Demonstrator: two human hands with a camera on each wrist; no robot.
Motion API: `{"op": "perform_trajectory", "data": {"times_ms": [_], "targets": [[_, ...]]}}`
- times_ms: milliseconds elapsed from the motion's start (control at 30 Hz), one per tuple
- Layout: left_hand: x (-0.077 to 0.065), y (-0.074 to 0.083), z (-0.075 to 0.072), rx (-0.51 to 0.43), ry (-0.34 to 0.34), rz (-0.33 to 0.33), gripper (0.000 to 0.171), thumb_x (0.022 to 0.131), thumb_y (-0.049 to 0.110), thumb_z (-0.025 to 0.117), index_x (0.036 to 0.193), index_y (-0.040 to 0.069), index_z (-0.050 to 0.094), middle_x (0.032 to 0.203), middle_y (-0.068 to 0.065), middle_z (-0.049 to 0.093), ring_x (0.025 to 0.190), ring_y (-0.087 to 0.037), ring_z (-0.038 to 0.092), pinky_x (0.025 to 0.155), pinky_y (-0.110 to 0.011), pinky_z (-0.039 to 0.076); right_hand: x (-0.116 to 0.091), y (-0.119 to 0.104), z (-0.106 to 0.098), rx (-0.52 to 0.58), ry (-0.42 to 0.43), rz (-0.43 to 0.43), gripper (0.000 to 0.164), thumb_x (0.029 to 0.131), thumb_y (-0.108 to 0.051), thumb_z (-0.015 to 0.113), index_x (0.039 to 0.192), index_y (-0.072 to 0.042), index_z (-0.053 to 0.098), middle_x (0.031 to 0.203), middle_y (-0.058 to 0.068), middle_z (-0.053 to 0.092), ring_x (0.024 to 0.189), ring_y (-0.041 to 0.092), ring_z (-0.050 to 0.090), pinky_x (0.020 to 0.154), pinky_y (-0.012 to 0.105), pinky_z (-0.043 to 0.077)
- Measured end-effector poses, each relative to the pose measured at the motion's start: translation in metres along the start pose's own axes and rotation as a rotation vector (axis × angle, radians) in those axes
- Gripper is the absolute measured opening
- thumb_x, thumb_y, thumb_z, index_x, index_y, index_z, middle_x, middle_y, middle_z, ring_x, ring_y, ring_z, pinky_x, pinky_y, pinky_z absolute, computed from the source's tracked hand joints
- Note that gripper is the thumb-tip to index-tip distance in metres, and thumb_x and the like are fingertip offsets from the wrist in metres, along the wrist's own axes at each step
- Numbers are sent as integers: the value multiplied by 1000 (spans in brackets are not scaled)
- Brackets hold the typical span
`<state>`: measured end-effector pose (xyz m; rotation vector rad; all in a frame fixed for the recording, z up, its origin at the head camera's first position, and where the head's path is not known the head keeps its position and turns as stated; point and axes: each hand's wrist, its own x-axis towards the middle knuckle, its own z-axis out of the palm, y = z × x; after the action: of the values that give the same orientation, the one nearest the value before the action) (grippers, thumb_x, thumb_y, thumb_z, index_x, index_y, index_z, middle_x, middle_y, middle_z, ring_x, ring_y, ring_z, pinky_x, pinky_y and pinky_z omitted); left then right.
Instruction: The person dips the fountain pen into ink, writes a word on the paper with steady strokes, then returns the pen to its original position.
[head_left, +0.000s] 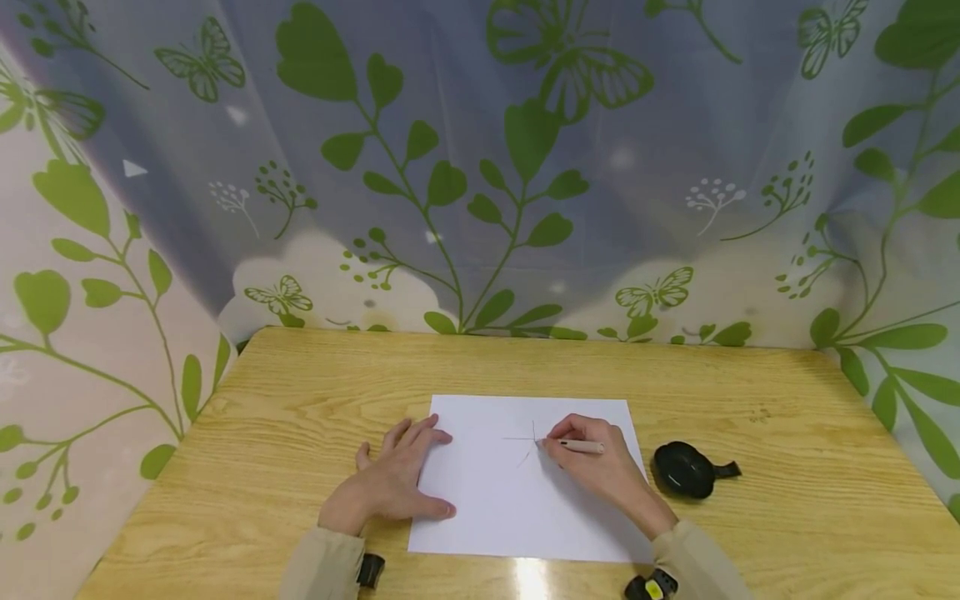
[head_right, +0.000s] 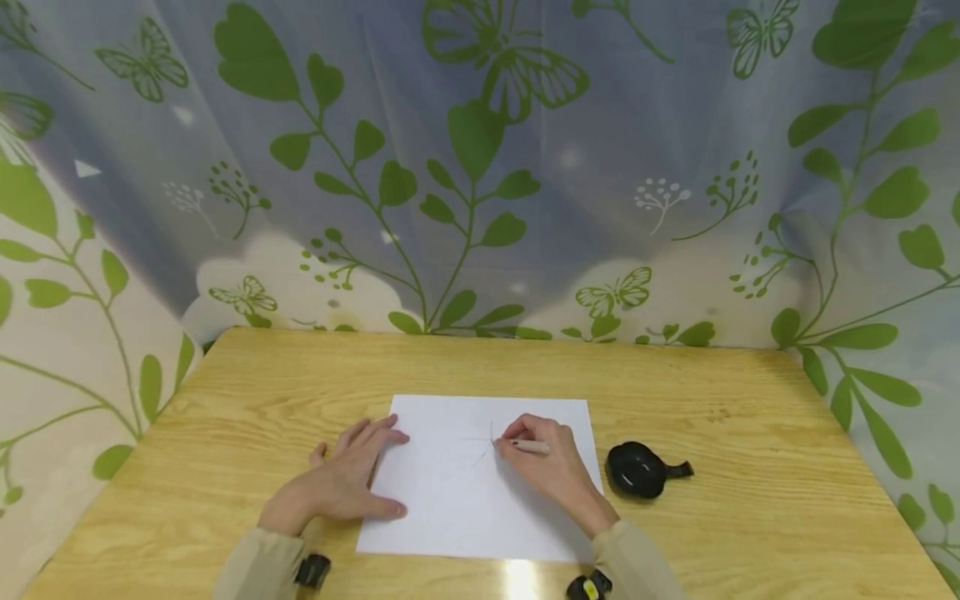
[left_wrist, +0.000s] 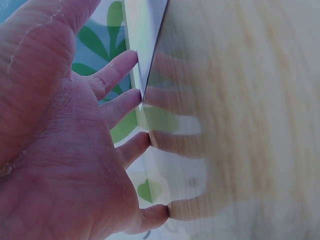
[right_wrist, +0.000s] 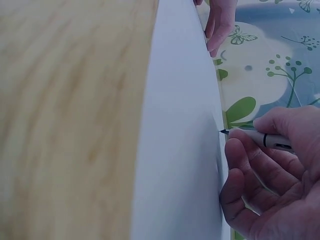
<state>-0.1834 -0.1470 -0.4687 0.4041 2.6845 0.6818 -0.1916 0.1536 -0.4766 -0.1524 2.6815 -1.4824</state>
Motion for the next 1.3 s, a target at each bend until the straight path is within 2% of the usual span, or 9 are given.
{"op": "perform_trajectory", "data": {"times_ms": [633,1300], "targets": [[2,-1,0,13,-3,-8,83,74,48,88,143,29,47,171,3,21,158,-38,11,108,-87,4,-5,-1,-3,-43,7,17,4,88,-16,77,86,-14,74,75,-4,74,62,8,60,57,21,49],[1,-1,0,-3,4,3,83,73,48,87,143,28,48,171,3,22,158,-39,13,106,-88,5,-11,0,-9,-84,6,-30,4,88,-16,77,85,-16,74,84,-3,76,71,6,61,64,21,49]]}}
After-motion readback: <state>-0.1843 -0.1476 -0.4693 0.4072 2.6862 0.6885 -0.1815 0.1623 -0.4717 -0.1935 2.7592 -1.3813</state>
